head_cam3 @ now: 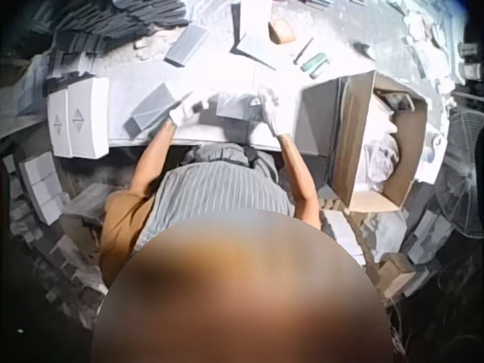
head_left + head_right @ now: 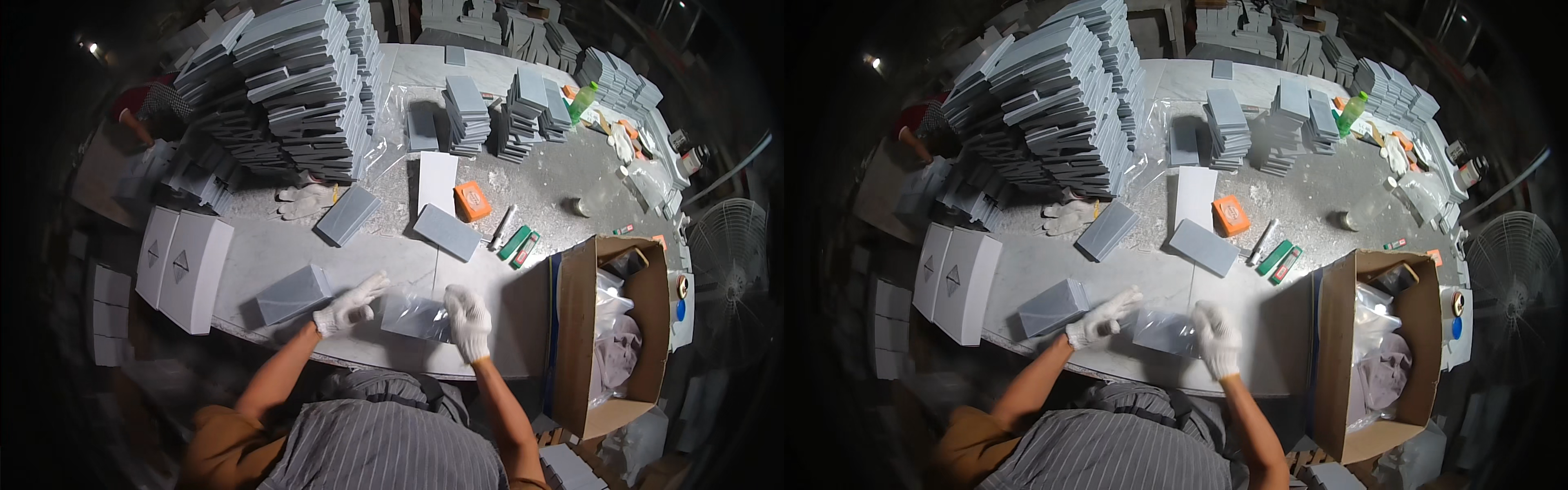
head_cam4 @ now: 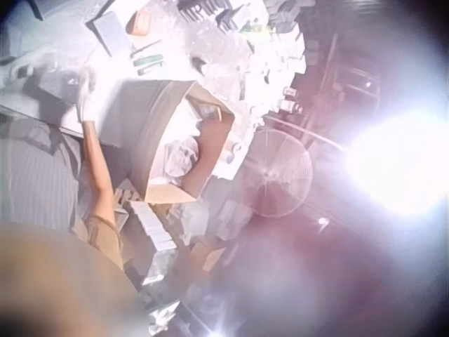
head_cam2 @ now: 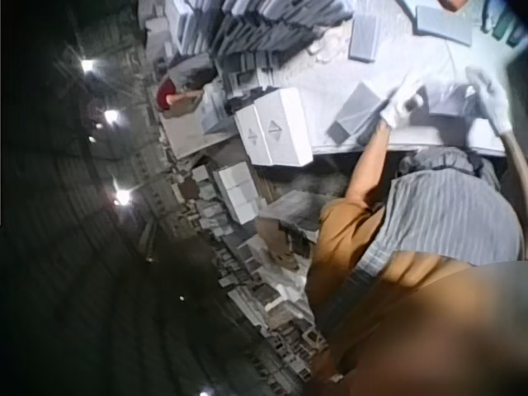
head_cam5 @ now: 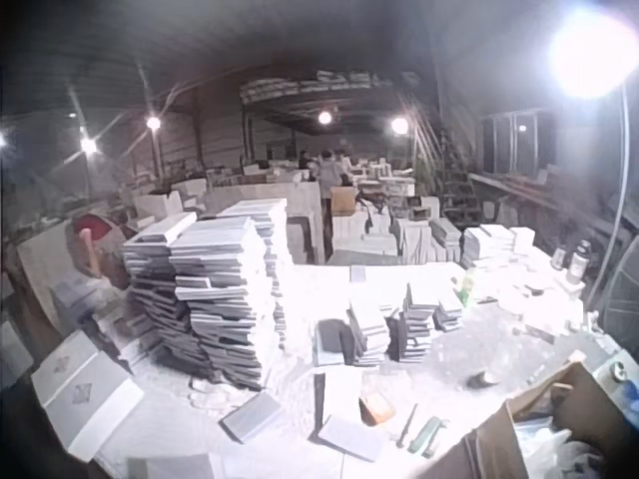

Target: The person repeatedly picks up gray rectangular tiles, places them into clear plastic bags, and stacks the wrapped units on the table. The person also moves stacks of tiles and adjusts plastic bags during the process.

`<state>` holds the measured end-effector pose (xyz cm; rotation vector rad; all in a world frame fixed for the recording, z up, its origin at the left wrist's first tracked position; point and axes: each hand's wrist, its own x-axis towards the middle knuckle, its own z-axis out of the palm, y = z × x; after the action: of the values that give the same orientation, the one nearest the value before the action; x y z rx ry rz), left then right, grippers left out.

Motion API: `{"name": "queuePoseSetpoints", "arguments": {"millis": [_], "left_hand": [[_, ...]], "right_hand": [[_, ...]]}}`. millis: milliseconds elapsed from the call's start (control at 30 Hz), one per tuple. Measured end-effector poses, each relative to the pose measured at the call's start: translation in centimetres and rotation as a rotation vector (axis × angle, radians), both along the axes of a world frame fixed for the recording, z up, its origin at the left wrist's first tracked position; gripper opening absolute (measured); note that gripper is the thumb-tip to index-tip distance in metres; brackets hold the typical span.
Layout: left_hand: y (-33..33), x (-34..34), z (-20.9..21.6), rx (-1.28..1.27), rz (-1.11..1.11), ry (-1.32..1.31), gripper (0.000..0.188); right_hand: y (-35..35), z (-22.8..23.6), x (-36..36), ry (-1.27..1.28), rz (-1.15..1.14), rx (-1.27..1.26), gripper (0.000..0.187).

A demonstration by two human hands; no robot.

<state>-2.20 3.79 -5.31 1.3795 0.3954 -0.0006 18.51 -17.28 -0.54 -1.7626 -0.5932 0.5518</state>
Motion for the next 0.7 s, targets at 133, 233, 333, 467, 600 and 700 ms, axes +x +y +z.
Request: {"name": "queuePoseSetpoints", "arguments": {"millis": [133, 233, 333, 467, 600, 700], "left_hand": [[-3.1, 1.4, 0.9, 0.475, -0.018, 0.106, 0.118], [-5.0, 4.1, 1.8, 0.617, 0.2, 0.204, 0.068], [-4.3, 6.1, -1.7, 0.252, 0.349, 0.274, 0.042], [-5.2, 7.7, -2.3, 0.122, 0.511, 0.249, 0.016], [-5.3, 7.6, -2.1, 0.026, 0.498, 0.172, 0.009], [-5.2, 7.7, -2.1, 0.087, 0.488, 0.224, 0.008]], "right_hand": [[1.1, -4.8, 1.8, 0.373, -0.053, -0.079, 0.026], [0.8, -7.6, 2.7, 0.444, -0.007, -0.213, 0.029], [1.1, -7.3, 2.4, 0.517, -0.134, 0.055, 0.042], [-0.8, -7.5, 4.0, 0.796, -0.166, -0.016, 0.058], [-2.2, -5.6, 3.8, 0.832, -0.049, 0.07, 0.064], [-2.8, -5.9, 3.5, 0.667, 0.194, -0.005, 0.05]]}}
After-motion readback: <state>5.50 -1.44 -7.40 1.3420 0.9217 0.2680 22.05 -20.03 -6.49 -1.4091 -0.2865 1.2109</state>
